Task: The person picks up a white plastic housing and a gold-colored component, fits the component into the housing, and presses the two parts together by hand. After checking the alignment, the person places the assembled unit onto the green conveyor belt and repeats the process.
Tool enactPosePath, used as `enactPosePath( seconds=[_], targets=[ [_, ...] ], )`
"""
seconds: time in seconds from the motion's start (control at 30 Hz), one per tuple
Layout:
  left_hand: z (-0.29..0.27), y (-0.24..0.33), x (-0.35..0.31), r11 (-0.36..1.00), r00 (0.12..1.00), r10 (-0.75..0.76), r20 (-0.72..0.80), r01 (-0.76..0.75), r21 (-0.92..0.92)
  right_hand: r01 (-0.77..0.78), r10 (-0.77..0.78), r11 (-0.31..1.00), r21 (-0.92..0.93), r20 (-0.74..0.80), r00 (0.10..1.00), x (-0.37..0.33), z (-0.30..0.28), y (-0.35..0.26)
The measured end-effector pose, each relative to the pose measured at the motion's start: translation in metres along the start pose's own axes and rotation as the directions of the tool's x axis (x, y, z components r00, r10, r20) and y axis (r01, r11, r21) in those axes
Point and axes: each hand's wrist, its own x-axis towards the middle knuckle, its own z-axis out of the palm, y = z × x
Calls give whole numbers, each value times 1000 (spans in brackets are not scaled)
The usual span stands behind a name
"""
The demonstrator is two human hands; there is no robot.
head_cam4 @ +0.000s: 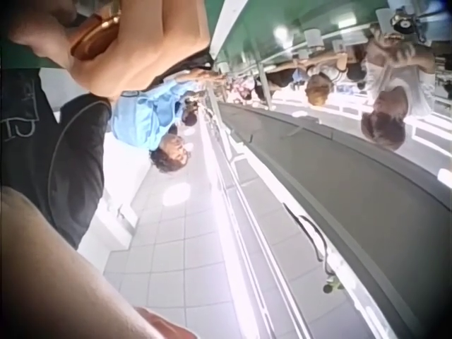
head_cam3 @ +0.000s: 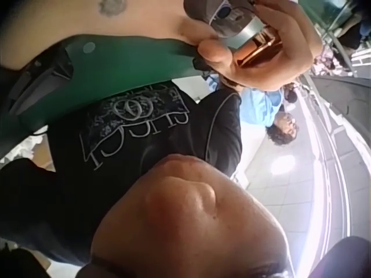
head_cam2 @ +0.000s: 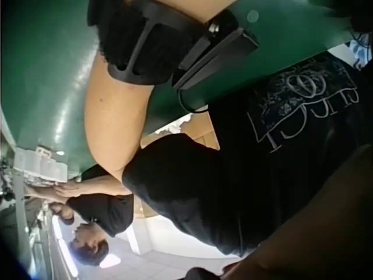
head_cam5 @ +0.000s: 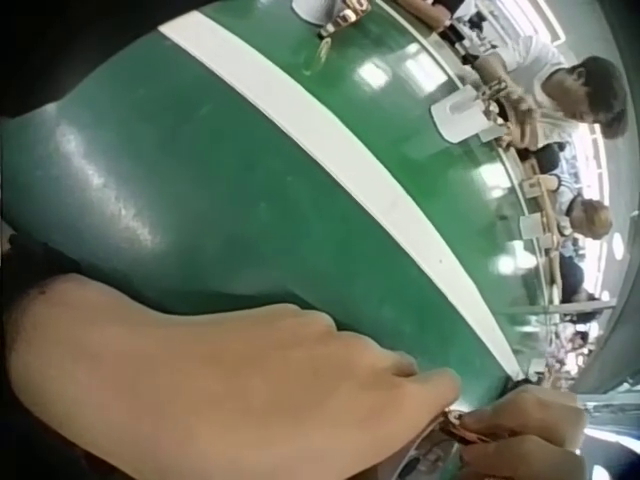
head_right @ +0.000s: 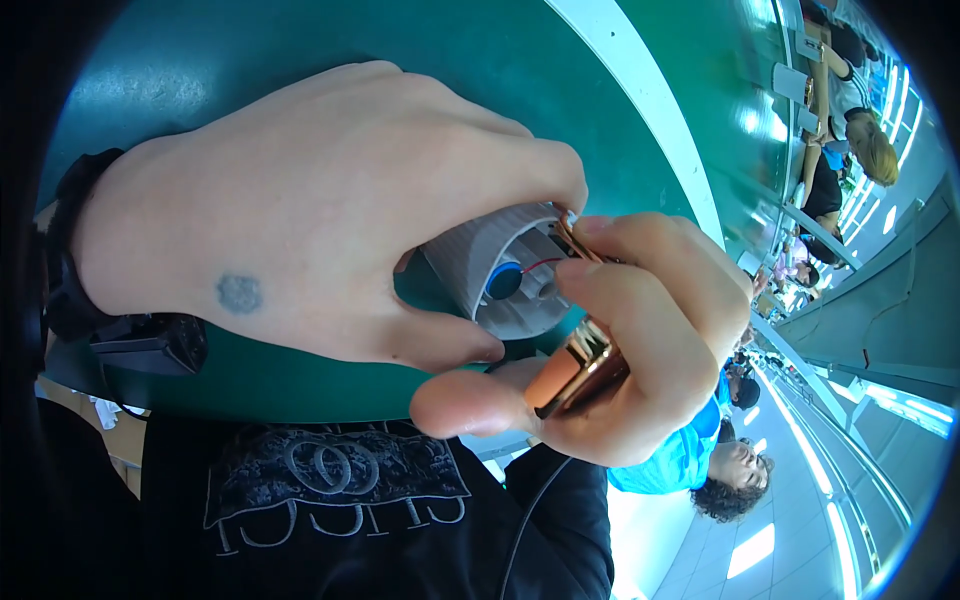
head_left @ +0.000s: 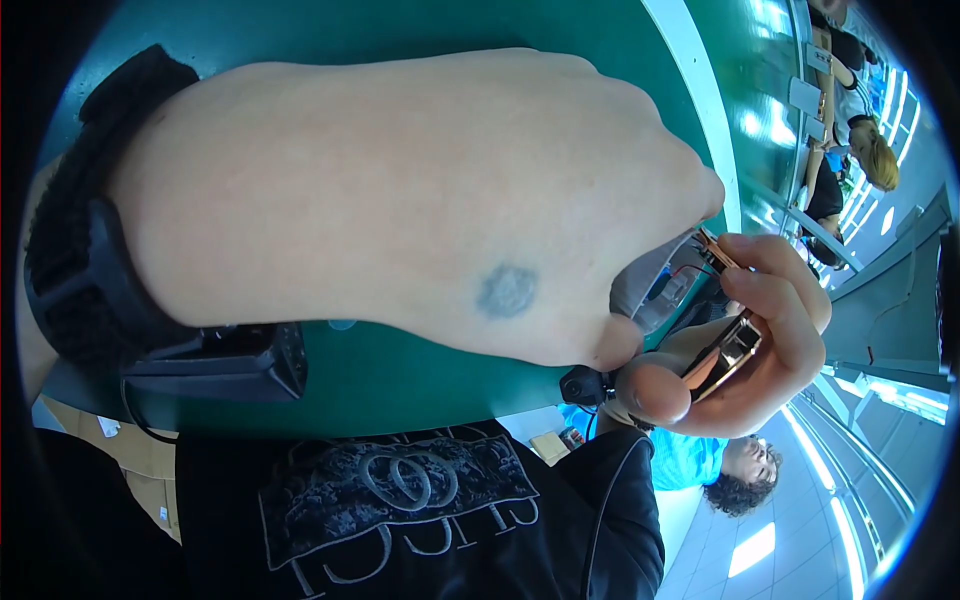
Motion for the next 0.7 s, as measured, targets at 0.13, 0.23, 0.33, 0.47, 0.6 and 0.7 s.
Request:
enactPosePath(
  seconds=[0.13,0.23,0.33,0.47,0.6,0.7],
  targets=[
    [4,-8,1,998,999,43,-2,-42,45,-31,32,999,30,-17,999,-2,0,-1],
    [2,-8,2,998,999,37,19,-38,50,-51,51,998,32,-19,999,-3,-1,-3],
    [2,-10,1,997,999,51,5,-51,58,-64,65,998,17,-7,998,-2,-1,-5],
    [2,-9,1,997,999,42,13,-43,60,-81,83,996,-41,57,995,1,0,-8],
    [1,-5,0,998,999,33,42,-35,44,-61,60,997,-54,-14,998,-2,1,-9],
    [-5,-16,0,999,998,14,53,-16,30,-81,82,995,-61,5,997,-4,5,-7]
  ],
)
